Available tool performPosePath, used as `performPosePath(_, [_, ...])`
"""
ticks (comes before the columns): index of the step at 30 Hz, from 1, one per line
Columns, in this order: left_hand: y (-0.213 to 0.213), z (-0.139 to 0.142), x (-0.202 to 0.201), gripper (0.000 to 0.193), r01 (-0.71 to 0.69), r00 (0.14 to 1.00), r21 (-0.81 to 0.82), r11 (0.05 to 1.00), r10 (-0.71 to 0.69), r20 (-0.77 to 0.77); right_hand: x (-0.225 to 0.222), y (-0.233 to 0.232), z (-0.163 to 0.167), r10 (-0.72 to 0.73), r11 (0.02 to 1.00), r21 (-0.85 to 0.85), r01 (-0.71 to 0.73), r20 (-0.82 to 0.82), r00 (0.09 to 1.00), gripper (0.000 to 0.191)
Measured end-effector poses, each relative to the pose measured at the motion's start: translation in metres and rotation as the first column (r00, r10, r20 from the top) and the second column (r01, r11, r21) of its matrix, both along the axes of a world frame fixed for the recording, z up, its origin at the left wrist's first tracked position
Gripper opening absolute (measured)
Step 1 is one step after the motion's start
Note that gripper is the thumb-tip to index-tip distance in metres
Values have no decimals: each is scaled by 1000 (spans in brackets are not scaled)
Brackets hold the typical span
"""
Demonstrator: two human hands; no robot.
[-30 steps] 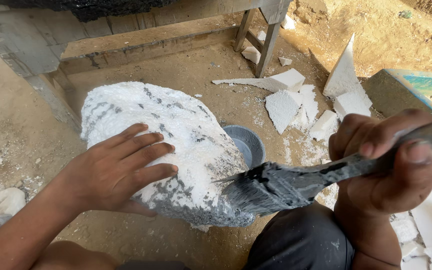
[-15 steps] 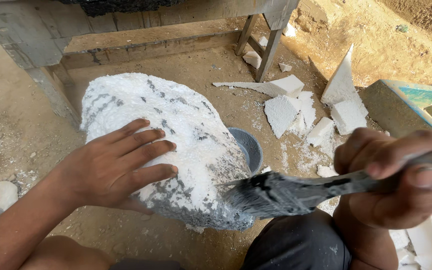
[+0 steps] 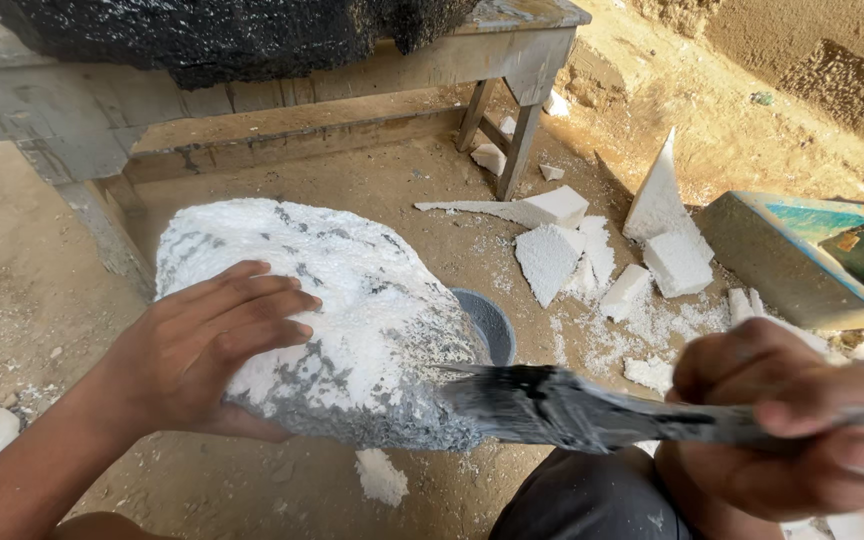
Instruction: The person sits on the ground holding a large foam rock piece and brushes gray paint onto its surface with a paintbrush, repeatedly dipping the brush into a bowl of paint and turning the piece to coat different areas.
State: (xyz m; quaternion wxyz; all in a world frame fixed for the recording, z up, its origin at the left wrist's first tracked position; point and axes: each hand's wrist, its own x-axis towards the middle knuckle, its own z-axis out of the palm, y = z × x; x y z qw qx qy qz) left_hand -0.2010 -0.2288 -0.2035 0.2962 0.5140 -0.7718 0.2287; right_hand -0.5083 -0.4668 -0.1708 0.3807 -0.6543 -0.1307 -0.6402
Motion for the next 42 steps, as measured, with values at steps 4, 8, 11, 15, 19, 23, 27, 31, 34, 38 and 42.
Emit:
performPosePath(4, [2, 5, -2, 88, 1, 999, -26, 1000, -2, -41, -8, 7, -4, 3, 1000, 30, -6, 82, 997, 30])
performPosePath(8, [1, 6, -4, 86, 47, 995, -44, 998, -51, -84, -23, -1, -10, 36, 996, 80, -45, 105, 994, 34])
performPosePath(11, [2, 3, -5, 87, 1, 999, -35, 999, -2, -43, -29, -7, -16, 35, 995, 84, -45, 121, 992, 30])
performPosePath(15, [5, 2, -5, 88, 1, 999, -41, 999, 1, 50, -25, -8, -20, 41, 997, 67, -47, 94, 995, 26])
performPosePath(19, [10, 5, -8, 86, 6, 991, 12, 1000, -8, 131, -4, -13, -14, 30, 999, 22, -32, 91, 995, 21])
performPosePath(23, [9, 7, -17, 78, 3, 978, 85, 996, -20, 208, 12, -14, -9, 126, 992, 9, -125, -108, 986, 23])
performPosePath(27, [5, 9, -25, 75, 27, 978, 95, 995, -46, 202, 14, -11, -4, 229, 973, 105, -207, -293, 928, 30])
performPosePath(31, [6, 13, -32, 73, 71, 965, 69, 995, -86, 247, 9, -13, -5, 308, 951, 136, -279, -326, 894, 37])
performPosePath(34, [5, 16, -36, 66, 115, 970, 19, 993, -117, 211, 3, -22, -8, 392, 895, 290, -339, -145, 909, 40])
performPosePath(38, [5, 21, -39, 32, 72, 942, -61, 996, -48, 333, 9, -38, -16, 341, 919, 260, -297, -146, 928, 31])
performPosePath(42, [6, 27, -38, 23, 95, 959, -66, 993, -74, 275, 14, -38, -15, 447, 873, 279, -401, -128, 885, 33])
